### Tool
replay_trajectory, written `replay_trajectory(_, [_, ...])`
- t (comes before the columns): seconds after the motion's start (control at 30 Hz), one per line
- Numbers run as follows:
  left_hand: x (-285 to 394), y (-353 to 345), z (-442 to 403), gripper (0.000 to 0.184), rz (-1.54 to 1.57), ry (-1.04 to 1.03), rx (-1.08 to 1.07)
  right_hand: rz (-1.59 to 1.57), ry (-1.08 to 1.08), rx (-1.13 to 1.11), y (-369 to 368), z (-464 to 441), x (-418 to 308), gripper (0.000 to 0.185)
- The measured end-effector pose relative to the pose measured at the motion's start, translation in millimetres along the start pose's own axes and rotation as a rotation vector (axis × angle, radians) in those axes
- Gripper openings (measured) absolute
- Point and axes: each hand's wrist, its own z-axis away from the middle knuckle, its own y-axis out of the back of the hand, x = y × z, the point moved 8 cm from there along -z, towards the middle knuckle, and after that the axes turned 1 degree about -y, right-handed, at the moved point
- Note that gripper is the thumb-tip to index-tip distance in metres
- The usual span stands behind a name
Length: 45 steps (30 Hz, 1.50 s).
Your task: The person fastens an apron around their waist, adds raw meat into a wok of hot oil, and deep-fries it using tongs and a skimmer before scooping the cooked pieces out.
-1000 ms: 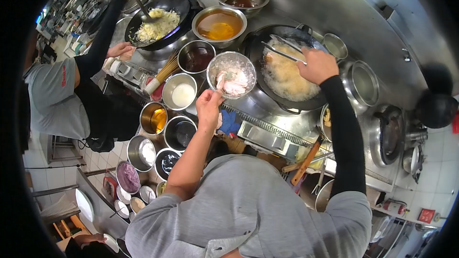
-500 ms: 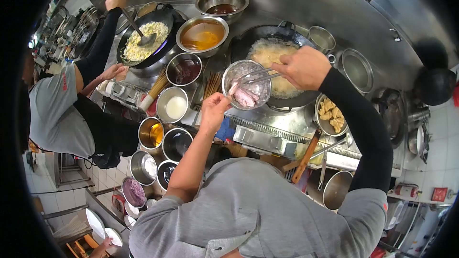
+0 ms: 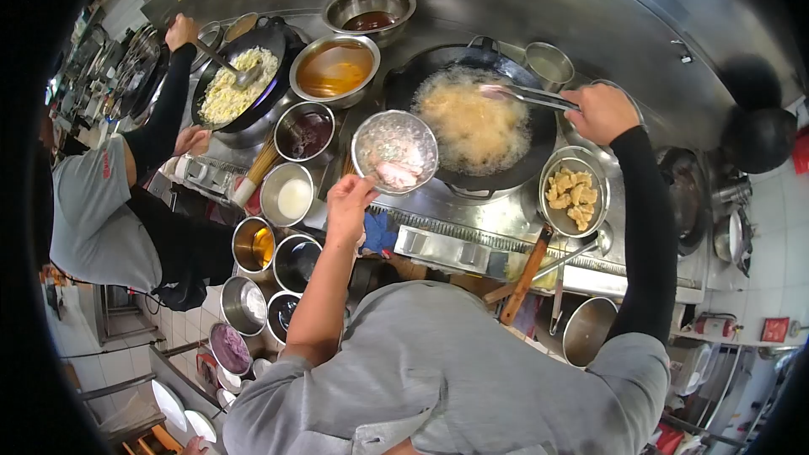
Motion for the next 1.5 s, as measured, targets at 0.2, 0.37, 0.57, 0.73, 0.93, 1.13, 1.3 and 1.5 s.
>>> replay_trajectory(0.2, [11,18,13,0.022,0.027,-0.031,0.018,-0.008,-0.313,-0.283,-96,-30,70,0.033])
replay_trajectory(0.37, [17,24,22,0.022,0.019,-0.038,0.066,-0.058,-0.43,-0.342,-145,-77,78,0.037])
replay_trajectory(0.57, [19,36,28,0.022,-0.017,-0.062,0.073,-0.015,-0.433,-0.223,-158,-123,50,0.038])
replay_trajectory(0.73, [30,41,36,0.022,-0.02,-0.059,0.104,0.039,-0.325,-0.231,-143,-149,9,0.041])
replay_trajectory(0.93, [37,45,39,0.022,-0.002,-0.038,0.163,0.066,-0.283,-0.162,-120,-162,-14,0.042])
replay_trajectory(1.13, [33,45,27,0.02,0.007,-0.084,0.131,-0.003,-0.023,0.171,-1,-112,-67,0.032])
replay_trajectory(1.3, [29,30,16,0.021,-0.17,-0.164,0.106,-0.141,0.275,-0.025,51,-51,-141,0.029])
replay_trajectory(1.5, [39,-9,22,0.021,-0.195,-0.246,0.049,-0.125,0.416,-0.236,14,-25,-190,0.028])
